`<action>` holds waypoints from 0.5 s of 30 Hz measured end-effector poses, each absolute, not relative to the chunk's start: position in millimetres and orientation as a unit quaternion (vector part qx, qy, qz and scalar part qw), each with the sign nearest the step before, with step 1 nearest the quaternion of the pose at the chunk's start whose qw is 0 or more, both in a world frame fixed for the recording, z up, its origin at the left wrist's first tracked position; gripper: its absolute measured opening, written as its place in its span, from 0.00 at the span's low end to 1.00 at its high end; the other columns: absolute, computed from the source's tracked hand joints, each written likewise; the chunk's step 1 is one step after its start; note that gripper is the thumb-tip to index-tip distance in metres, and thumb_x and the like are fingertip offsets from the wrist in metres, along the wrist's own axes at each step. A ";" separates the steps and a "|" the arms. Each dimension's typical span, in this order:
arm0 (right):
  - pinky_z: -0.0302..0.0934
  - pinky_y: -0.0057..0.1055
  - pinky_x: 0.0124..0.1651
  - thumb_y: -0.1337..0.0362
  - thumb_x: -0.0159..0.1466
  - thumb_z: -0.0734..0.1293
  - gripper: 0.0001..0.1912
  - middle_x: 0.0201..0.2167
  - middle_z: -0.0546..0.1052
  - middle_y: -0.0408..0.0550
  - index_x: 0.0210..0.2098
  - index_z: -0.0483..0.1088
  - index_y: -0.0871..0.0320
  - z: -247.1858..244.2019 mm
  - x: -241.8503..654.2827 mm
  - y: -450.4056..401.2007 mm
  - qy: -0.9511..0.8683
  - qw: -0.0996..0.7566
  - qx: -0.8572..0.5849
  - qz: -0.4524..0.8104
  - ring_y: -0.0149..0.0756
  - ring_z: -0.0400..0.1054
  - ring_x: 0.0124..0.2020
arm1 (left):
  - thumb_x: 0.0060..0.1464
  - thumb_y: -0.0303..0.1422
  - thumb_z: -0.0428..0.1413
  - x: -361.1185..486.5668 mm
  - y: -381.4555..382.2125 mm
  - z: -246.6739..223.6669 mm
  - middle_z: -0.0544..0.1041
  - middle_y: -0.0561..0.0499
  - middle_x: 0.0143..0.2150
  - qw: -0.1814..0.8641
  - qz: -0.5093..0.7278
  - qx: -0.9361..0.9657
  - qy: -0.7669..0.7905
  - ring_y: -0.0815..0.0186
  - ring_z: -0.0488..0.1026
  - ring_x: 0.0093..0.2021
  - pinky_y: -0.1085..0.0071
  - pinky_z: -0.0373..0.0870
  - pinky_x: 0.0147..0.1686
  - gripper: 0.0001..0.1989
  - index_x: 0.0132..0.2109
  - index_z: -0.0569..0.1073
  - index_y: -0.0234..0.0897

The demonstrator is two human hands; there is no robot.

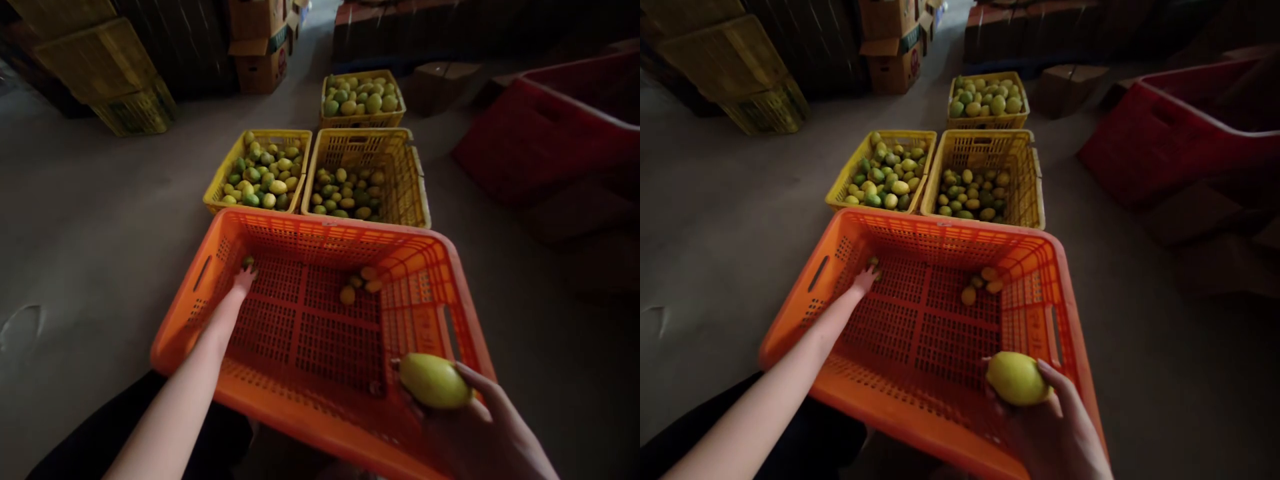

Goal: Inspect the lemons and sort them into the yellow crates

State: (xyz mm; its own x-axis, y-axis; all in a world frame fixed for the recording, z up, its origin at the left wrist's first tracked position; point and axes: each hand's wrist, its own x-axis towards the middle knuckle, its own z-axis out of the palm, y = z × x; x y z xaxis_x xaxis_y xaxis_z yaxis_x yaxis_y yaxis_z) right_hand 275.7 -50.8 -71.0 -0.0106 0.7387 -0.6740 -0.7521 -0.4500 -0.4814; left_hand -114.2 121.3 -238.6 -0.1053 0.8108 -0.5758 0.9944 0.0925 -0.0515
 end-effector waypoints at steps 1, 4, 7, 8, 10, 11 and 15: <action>0.77 0.37 0.33 0.58 0.59 0.69 0.12 0.34 0.81 0.49 0.42 0.73 0.49 -70.2 276.7 -49.7 0.020 0.501 -0.491 0.713 0.44 0.77 0.35 | 0.61 0.24 0.48 -113.1 124.7 -246.8 0.53 0.41 0.72 0.207 -0.216 0.646 0.702 0.47 0.57 0.67 0.48 0.66 0.57 0.27 0.65 0.64 0.48; 0.76 0.37 0.31 0.54 0.55 0.71 0.15 0.34 0.82 0.52 0.41 0.75 0.51 -61.0 276.2 -46.2 0.045 0.439 -0.557 0.703 0.46 0.77 0.34 | 0.60 0.20 0.43 -110.3 129.7 -264.1 0.54 0.44 0.72 0.215 -0.191 0.669 0.685 0.48 0.50 0.70 0.44 0.57 0.61 0.29 0.63 0.66 0.48; 0.72 0.34 0.26 0.52 0.55 0.72 0.15 0.33 0.81 0.53 0.38 0.75 0.53 -49.6 266.0 -43.3 0.040 0.438 -0.568 0.696 0.43 0.75 0.30 | 0.60 0.22 0.45 -106.6 127.8 -270.9 0.59 0.39 0.69 0.228 -0.165 0.668 0.689 0.45 0.48 0.70 0.42 0.53 0.62 0.25 0.61 0.70 0.43; 0.70 0.33 0.23 0.52 0.55 0.72 0.15 0.33 0.81 0.53 0.36 0.75 0.54 -46.4 260.9 -42.2 0.034 0.445 -0.559 0.699 0.41 0.73 0.28 | 0.60 0.24 0.47 -104.9 125.9 -270.5 0.59 0.36 0.68 0.235 -0.156 0.662 0.695 0.43 0.49 0.70 0.42 0.53 0.61 0.23 0.60 0.70 0.41; 0.64 0.31 0.19 0.51 0.52 0.73 0.16 0.30 0.79 0.53 0.33 0.74 0.56 -40.8 250.2 -39.4 0.021 0.455 -0.538 0.709 0.39 0.70 0.24 | 0.56 0.27 0.54 -101.1 119.7 -264.5 0.61 0.31 0.66 0.256 -0.137 0.643 0.709 0.40 0.54 0.67 0.42 0.55 0.60 0.23 0.59 0.70 0.37; 0.62 0.30 0.18 0.51 0.51 0.73 0.17 0.28 0.79 0.53 0.32 0.74 0.57 -37.9 245.4 -37.6 0.016 0.457 -0.532 0.712 0.38 0.69 0.23 | 0.54 0.28 0.57 -98.9 115.6 -258.6 0.63 0.30 0.65 0.273 -0.127 0.632 0.714 0.40 0.57 0.66 0.43 0.57 0.60 0.24 0.59 0.70 0.36; 0.58 0.25 0.18 0.56 0.47 0.74 0.15 0.26 0.76 0.47 0.31 0.73 0.57 -21.9 231.7 -31.1 -0.013 0.477 -0.533 0.698 0.35 0.67 0.24 | 0.45 0.33 0.64 -86.2 96.1 -214.2 0.74 0.37 0.55 0.370 -0.058 0.598 0.709 0.48 0.69 0.58 0.54 0.63 0.58 0.25 0.52 0.73 0.36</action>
